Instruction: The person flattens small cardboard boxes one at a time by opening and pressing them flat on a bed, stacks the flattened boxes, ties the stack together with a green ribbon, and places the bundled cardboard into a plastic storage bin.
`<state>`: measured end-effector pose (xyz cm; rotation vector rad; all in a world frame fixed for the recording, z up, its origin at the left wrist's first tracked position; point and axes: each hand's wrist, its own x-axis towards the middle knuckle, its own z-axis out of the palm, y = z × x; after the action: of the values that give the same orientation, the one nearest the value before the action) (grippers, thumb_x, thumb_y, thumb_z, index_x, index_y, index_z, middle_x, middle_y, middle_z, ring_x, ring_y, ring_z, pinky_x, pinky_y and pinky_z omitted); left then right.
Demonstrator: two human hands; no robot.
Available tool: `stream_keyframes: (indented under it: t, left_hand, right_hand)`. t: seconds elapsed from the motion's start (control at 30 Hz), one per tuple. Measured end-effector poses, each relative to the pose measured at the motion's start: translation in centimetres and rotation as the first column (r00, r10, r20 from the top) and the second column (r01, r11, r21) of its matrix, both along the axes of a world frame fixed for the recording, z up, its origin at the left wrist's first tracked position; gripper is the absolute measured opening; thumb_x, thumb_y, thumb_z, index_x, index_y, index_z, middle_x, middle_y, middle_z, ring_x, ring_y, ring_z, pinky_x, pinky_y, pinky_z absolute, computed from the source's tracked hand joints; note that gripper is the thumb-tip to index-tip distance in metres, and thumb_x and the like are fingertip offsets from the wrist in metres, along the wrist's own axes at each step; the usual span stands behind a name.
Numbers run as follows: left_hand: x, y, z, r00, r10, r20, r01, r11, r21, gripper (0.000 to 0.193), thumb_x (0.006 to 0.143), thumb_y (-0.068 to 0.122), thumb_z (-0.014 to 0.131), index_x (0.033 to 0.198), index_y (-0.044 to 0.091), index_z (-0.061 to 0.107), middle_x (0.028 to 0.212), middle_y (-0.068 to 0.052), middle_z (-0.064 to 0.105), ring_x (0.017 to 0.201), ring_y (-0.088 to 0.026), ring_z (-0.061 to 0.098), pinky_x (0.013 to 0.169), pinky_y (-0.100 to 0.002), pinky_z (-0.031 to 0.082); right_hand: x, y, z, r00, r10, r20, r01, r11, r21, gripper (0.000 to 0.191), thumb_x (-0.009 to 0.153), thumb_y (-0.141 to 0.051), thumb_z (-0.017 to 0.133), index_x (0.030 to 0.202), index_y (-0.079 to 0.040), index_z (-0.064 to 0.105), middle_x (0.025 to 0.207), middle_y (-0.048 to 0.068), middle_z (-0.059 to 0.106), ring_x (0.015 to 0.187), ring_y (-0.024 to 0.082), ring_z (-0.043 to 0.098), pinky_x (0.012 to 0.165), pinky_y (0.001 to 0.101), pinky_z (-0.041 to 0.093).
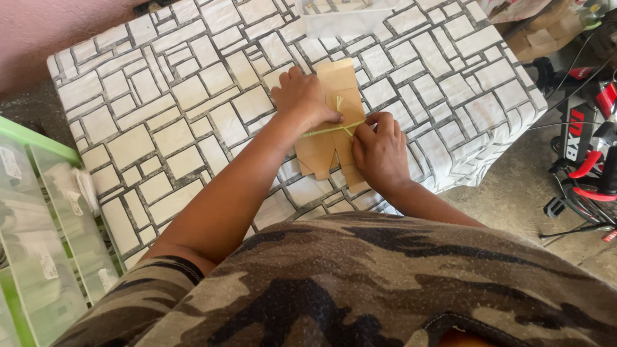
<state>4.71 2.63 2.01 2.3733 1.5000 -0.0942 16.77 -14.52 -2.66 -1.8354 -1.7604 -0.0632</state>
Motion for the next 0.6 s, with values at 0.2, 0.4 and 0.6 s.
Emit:
stream_keyframes:
  t: [0.2, 0.4, 0.6]
  left_hand:
    - [-1.7, 0.4, -0.7, 0.958, 0.084, 0.274, -0.044, 0.988, -0.151, 0.079, 0.049, 0.050, 0.098, 0.107, 0.004, 0.070, 0.099, -0.011, 0.075, 0.093, -0.027, 0.073, 0.082, -0.040, 0.057]
    - [-3.0, 0.6, -1.8, 0.904, 0.101, 0.415, -0.004, 0.974, -0.228, 0.061, 0.051, 0.045, 0.098, 0.090, 0.003, 0.075, 0.089, -0.011, 0.077, 0.081, -0.025, 0.075, 0.076, -0.035, 0.057]
    - [-3.4, 1.1, -3.1, 0.846, 0.083, 0.526, 0.098, 0.946, -0.308, 0.046, 0.052, 0.036, 0.097, 0.081, 0.006, 0.078, 0.078, -0.008, 0.077, 0.070, -0.018, 0.074, 0.067, -0.031, 0.055]
  right_hand:
    - [-0.2, -0.5, -0.1, 0.999, 0.016, -0.028, -0.014, 0.998, 0.065, 0.010, 0.096, -0.013, 0.069, 0.105, -0.008, 0.068, 0.123, 0.013, 0.055, 0.111, 0.034, 0.055, 0.093, 0.0490, 0.044]
    - [0.2, -0.5, -0.1, 0.992, 0.058, -0.112, -0.043, 0.990, 0.133, 0.011, 0.095, -0.011, 0.071, 0.104, -0.006, 0.069, 0.123, 0.014, 0.059, 0.106, 0.034, 0.059, 0.093, 0.0490, 0.046]
    - [0.9, -0.1, -0.2, 0.963, 0.074, -0.258, -0.045, 0.992, 0.117, 0.011, 0.096, -0.011, 0.074, 0.099, -0.002, 0.070, 0.114, 0.013, 0.061, 0.101, 0.032, 0.062, 0.086, 0.0434, 0.052]
